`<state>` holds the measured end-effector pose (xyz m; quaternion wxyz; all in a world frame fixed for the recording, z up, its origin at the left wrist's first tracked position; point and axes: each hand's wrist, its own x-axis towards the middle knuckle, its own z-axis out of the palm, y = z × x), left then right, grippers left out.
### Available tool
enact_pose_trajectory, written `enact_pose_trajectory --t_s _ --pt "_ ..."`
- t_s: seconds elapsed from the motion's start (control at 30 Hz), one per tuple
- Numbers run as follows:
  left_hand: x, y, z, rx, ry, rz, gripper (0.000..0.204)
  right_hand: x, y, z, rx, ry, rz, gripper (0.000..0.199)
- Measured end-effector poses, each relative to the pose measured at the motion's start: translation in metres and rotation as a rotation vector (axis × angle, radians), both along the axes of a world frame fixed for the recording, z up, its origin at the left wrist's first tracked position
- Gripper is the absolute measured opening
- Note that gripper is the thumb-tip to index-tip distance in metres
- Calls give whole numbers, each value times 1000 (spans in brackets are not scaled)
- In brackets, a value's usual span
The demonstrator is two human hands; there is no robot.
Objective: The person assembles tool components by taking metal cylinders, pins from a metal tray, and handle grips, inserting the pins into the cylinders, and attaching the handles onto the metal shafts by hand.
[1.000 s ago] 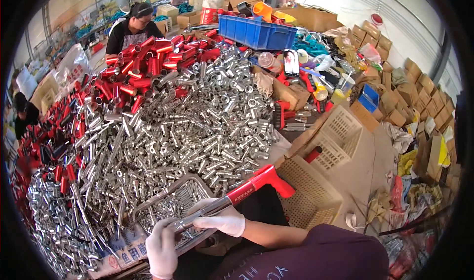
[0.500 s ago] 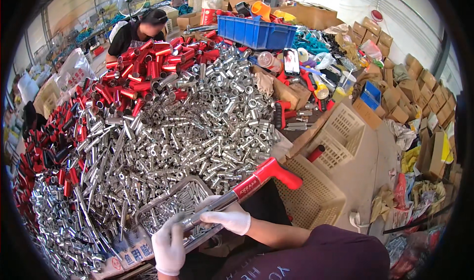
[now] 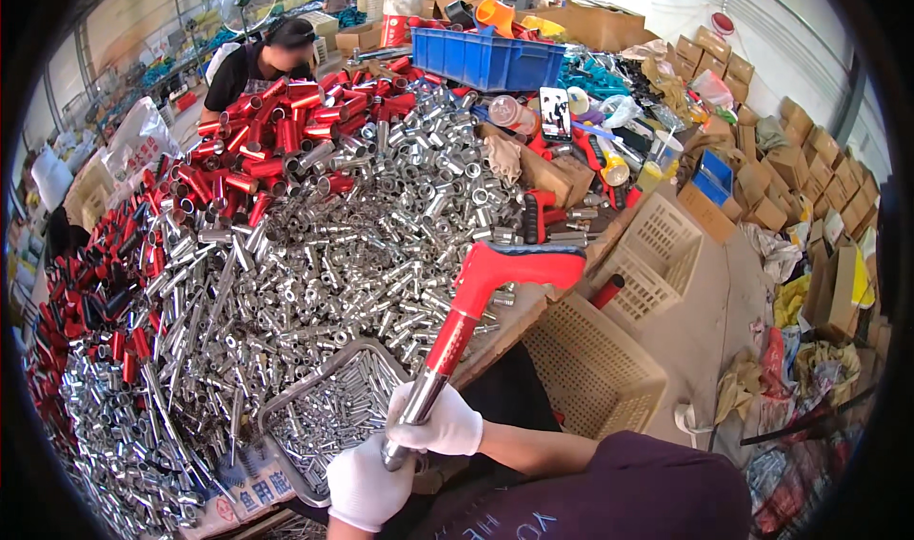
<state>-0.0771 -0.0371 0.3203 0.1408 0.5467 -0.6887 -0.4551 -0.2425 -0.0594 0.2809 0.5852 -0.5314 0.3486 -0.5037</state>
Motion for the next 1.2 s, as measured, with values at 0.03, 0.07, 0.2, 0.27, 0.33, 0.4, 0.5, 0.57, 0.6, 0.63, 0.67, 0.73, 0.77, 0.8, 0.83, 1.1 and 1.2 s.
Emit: enact_pose_trajectory --t_s 0.03,0.07,0.2,0.27,0.33,0.4,0.5,0.57,0.6,0.63,0.67,0.73,0.77,0.8,0.83,1.1,1.2 --pt "-7 2 -3 -474 -291 75 19 0 0 5 87 -35 -36 16" --pt "-14 0 -9 -526 -228 145 16 -1 0 10 173 -70 -74 16" --pt "-26 15 -32 -515 3 194 16 -6 17 5 -182 123 -223 16" --pt "-20 33 -54 -99 318 1 18 -25 31 -26 -175 211 91 19" --pt "-5 60 -95 275 510 -27 23 -45 33 -45 -199 203 450 29" --pt "9 69 -122 452 451 -86 28 -114 27 -28 86 206 692 48" --pt "34 71 -184 146 358 9 20 -157 47 -32 840 -359 703 69" --pt "41 54 -184 -212 -118 -125 27 -154 51 -57 803 2 471 70" --pt "47 52 -200 -439 -203 -125 34 -143 49 -66 757 306 392 63" --pt "39 38 -184 -282 92 -21 35 -132 48 -75 691 601 315 56" --pt "39 34 -181 -274 38 -45 36 -121 44 -74 698 677 273 44" --pt "60 32 -245 -248 -206 -129 27 -93 47 -87 684 812 141 37" --pt "61 29 -249 -288 -157 -83 27 -85 44 -99 516 907 147 43" --pt "73 31 -278 -226 -369 -189 33 -75 43 -118 435 1052 98 46" --pt "81 42 -306 -487 -231 89 39 -68 40 -133 301 1075 166 44" --pt "144 91 -402 195 1062 619 53 -20 36 -191 85 1372 365 44" --pt "122 60 -315 103 985 590 50 -32 42 -197 82 1436 352 45"
